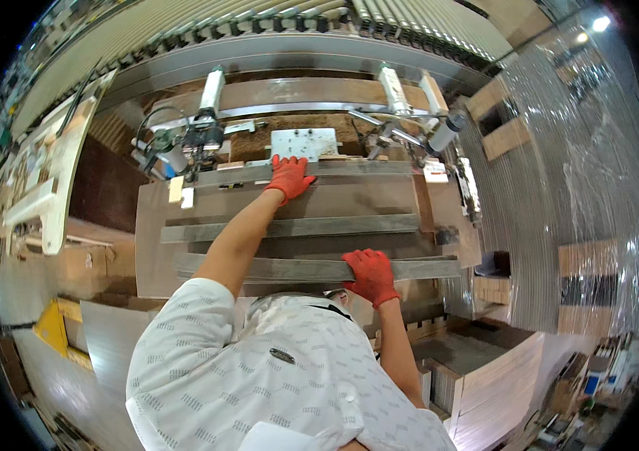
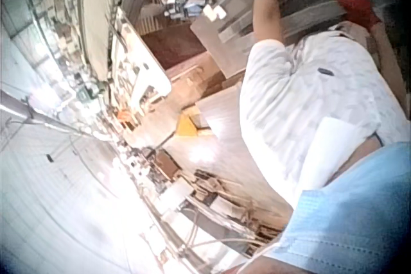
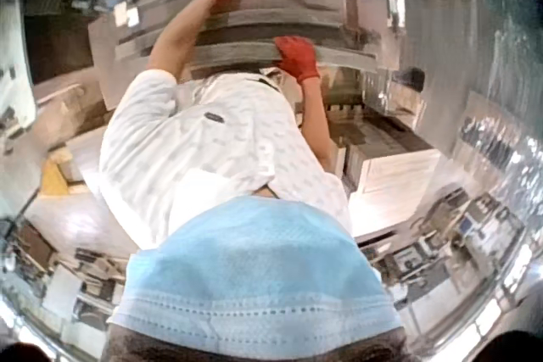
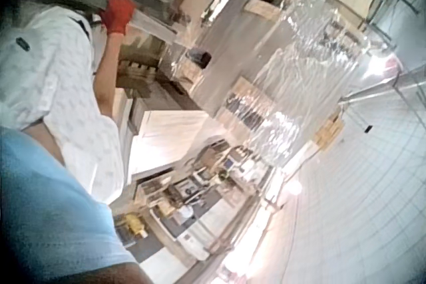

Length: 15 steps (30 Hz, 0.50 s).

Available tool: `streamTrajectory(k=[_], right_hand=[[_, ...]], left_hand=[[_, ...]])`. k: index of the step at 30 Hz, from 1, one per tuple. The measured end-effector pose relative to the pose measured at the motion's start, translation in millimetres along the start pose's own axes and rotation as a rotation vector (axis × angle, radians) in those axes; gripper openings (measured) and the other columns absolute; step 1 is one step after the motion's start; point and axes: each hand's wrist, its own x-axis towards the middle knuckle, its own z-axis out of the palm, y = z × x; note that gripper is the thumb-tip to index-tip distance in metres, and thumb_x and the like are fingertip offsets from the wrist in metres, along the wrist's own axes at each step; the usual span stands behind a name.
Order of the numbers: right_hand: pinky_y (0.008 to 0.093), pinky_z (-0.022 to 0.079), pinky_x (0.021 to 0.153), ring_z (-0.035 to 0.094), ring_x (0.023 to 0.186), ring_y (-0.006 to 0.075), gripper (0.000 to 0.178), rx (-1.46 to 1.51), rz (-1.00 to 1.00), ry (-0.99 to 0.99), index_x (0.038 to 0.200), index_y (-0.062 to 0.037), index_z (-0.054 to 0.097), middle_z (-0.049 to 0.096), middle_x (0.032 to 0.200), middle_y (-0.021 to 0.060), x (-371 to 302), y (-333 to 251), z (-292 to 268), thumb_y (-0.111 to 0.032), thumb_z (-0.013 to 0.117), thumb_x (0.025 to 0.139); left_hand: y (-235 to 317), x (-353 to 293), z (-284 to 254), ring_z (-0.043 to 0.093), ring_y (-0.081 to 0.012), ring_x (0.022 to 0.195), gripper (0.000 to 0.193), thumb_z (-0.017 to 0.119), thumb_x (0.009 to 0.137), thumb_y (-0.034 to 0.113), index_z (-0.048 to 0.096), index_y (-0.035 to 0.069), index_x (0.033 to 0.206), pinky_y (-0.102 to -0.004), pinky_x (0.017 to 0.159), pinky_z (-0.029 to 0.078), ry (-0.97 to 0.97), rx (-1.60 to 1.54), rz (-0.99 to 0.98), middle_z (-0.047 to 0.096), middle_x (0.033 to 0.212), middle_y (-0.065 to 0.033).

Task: The person handles large, flat grey panels in a workshop, moving them from a conveyor system to a stack on the floor. They repeatedly pick up individual panels, carry them to a designated area, and place them on top of an existing pile.

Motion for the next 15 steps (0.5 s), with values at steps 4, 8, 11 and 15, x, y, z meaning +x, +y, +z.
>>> streamTrajectory(k=[4, 8, 11, 15], right_hand=[[0.0458, 0.05, 0.097, 0.067, 0.109, 0.0264, 0.062, -0.007, 0.044, -0.067, 0.121, -0.0213, 0.068, 0.07, 0.111, 0.0018, -1.1, -0.5, -2.0, -0.036, 0.093, 0.066], [0.046, 0.05, 0.098, 0.066, 0.11, 0.0264, 0.063, -0.052, 0.09, -0.118, 0.122, -0.0212, 0.067, 0.07, 0.113, 0.0017, -1.9, 1.5, 1.7, -0.039, 0.093, 0.067], [0.0461, 0.05, 0.099, 0.066, 0.11, 0.0265, 0.062, -0.054, 0.108, -0.165, 0.122, -0.0211, 0.068, 0.07, 0.115, 0.0017, 0.2, -3.5, -4.0, -0.041, 0.092, 0.069], [0.0456, 0.049, 0.1, 0.065, 0.111, 0.0259, 0.062, -0.074, 0.128, -0.171, 0.123, -0.021, 0.068, 0.07, 0.116, 0.0017, -0.9, -3.2, -3.3, -0.043, 0.091, 0.07]], left_hand=[[-13.2, -0.1, -3.4, 0.061, -0.0362, 0.13, 0.063, 0.066, 0.1, 0.056, 0.059, 0.014, 0.146, -0.0625, 0.12, 0.027, -0.014, -0.023, 0.088, 0.067, 0.135, -0.016], [-15.6, 3.3, -7.1, 0.064, -0.0347, 0.125, 0.058, 0.067, 0.1, 0.053, 0.061, 0.015, 0.143, -0.0611, 0.113, 0.033, -0.006, -0.04, 0.15, 0.069, 0.132, -0.0134], [-16.3, 2.8, -7.0, 0.066, -0.0336, 0.12, 0.054, 0.069, 0.099, 0.052, 0.064, 0.015, 0.138, -0.0576, 0.108, 0.037, 0.03, -0.002, 0.155, 0.069, 0.13, -0.0117], [-11.9, 3.9, -12.2, 0.067, -0.0335, 0.119, 0.054, 0.069, 0.099, 0.05, 0.064, 0.014, 0.138, -0.0579, 0.104, 0.04, 0.019, 0.018, 0.178, 0.069, 0.132, -0.0115]])
